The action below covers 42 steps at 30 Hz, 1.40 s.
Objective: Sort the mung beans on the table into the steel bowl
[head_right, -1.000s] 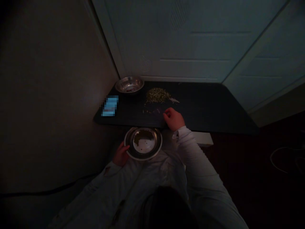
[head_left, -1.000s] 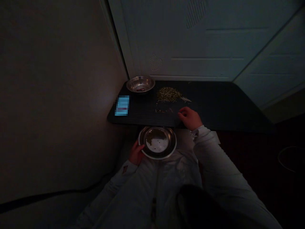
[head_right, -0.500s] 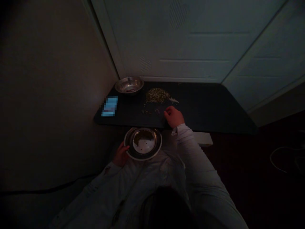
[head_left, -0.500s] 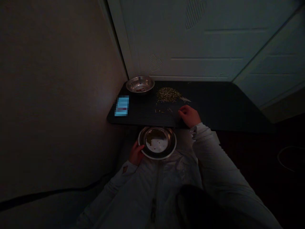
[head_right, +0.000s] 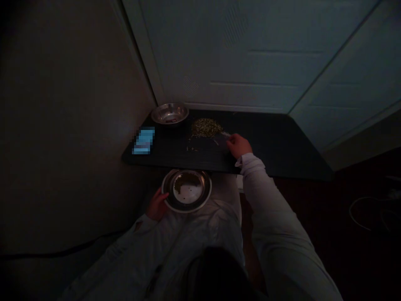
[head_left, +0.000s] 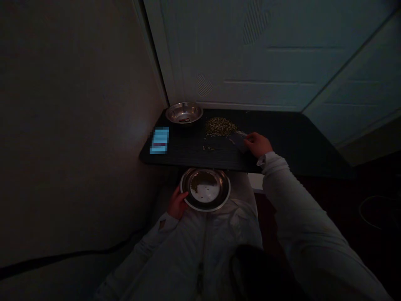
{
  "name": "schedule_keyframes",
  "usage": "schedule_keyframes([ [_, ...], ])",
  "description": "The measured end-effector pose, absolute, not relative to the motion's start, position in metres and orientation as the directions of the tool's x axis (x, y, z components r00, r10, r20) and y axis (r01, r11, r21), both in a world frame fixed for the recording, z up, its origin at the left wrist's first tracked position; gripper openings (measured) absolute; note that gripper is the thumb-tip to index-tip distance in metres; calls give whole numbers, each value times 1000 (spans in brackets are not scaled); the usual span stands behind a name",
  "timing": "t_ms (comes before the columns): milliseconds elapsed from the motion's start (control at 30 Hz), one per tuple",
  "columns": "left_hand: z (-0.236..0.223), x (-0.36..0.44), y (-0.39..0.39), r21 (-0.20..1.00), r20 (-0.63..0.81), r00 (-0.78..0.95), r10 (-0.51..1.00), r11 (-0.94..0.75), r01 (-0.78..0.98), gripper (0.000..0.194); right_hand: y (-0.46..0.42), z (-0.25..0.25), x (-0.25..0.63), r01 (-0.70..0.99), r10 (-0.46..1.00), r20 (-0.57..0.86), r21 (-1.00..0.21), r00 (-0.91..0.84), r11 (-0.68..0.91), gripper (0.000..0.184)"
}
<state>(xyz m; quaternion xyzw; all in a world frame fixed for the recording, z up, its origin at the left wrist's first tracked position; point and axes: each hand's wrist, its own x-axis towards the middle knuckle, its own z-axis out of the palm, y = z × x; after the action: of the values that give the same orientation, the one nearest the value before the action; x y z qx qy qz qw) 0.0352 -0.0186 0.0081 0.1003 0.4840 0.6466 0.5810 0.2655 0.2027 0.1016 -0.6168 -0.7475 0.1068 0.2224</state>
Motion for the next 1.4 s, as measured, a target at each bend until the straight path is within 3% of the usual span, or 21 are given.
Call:
schedule_keyframes([
  [233, 4, 34, -19, 715, -433, -289, 854, 130, -686, 46, 232, 102, 281, 907, 971, 218, -381, -99, 178, 23],
  [367, 3, 34, -19, 704, -431, -283, 857, 123, -700, 46, 241, 101, 284, 893, 969, 230, -412, -92, 182, 21],
  [500, 1, 33, -19, 699, -433, -282, 856, 122, -704, 46, 241, 102, 285, 777, 965, 264, -606, -6, 171, 20],
  [633, 3, 34, -18, 704, -444, -292, 847, 128, -699, 45, 232, 111, 279, 461, 969, 223, -874, 108, 150, 18],
  [800, 10, 35, -18, 707, -448, -296, 844, 132, -695, 46, 211, 109, 255, 205, 973, 185, -966, 139, 154, 19],
  [967, 12, 36, -18, 707, -446, -299, 844, 127, -695, 43, 193, 82, 226, 319, 972, 213, -918, -101, 235, 19],
  [1167, 7, 35, -17, 718, -454, -311, 835, 136, -682, 40, 184, 79, 220, 522, 945, 315, -794, -83, 310, 23],
  [1400, 8, 35, -17, 728, -450, -296, 842, 155, -667, 36, 183, 81, 221, 602, 929, 368, -731, -47, 321, 24],
])
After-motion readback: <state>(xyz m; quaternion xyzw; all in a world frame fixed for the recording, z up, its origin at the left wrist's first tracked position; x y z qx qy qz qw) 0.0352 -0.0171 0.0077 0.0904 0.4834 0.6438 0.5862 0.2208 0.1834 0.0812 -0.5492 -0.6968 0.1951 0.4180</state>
